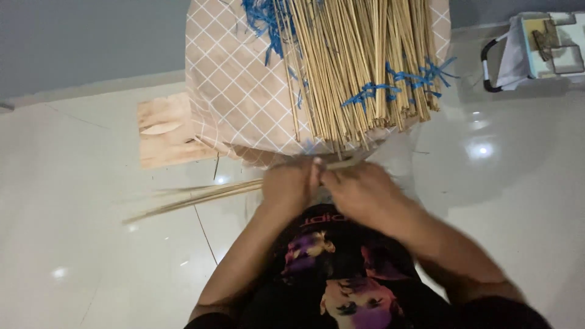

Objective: Gathering thin wooden sticks into small bundles and tying them with blue plastic string.

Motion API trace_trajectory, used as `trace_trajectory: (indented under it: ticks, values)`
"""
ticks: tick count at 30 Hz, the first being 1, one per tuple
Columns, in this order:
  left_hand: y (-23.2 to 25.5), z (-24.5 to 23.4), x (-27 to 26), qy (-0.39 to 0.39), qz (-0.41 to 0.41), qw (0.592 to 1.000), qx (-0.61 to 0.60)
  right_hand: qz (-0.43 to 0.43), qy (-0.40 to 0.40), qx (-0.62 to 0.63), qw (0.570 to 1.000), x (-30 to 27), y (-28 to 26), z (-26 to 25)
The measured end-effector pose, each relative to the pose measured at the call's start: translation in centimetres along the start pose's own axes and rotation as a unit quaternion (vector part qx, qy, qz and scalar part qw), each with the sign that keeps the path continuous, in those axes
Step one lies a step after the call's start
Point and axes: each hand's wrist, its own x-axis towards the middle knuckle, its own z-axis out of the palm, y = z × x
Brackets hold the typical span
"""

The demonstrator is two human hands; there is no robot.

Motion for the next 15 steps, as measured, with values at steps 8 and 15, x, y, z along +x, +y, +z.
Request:
trace_trajectory:
  ticks: [8, 15]
  values:
    - [1.8, -3.6, -2.5, 0.142, 0.108, 0.975, -0.136, 0.13, 0.075, 0.638, 0.755, -3.1, 1.1, 6.5]
    - [1.8, -5.7, -1.9, 0.119, 0.3, 0.946, -0.01, -0.056, -0.054, 0.414, 0.907, 1.4, 4.7, -5.2]
